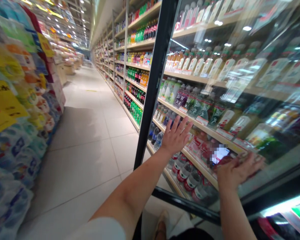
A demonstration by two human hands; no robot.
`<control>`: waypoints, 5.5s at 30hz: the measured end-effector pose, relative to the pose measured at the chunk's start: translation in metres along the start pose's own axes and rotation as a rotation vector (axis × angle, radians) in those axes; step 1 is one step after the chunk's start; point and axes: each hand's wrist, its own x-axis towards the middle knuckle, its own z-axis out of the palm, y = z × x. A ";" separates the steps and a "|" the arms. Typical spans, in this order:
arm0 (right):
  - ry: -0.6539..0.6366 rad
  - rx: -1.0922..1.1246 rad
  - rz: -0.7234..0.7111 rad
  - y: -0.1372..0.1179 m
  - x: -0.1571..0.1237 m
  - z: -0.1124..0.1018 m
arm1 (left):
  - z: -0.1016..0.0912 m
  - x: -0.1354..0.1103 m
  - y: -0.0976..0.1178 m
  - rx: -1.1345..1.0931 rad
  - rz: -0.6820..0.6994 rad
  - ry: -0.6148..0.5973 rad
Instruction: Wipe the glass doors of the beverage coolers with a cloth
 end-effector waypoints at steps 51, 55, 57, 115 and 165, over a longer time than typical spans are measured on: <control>-0.178 0.158 -0.395 -0.125 0.044 0.045 | -0.003 0.000 0.000 0.003 0.006 0.044; -0.076 0.081 -0.354 -0.061 -0.014 0.026 | -0.003 0.001 0.000 -0.016 0.006 0.041; -0.068 0.059 -0.322 -0.040 -0.038 0.017 | -0.003 0.002 0.000 -0.028 0.003 0.043; 0.047 0.083 0.005 -0.008 0.019 0.008 | -0.003 -0.001 -0.001 -0.057 -0.010 -0.019; -0.221 0.037 -0.232 -0.036 -0.036 0.044 | 0.036 0.005 -0.015 -0.111 0.016 0.057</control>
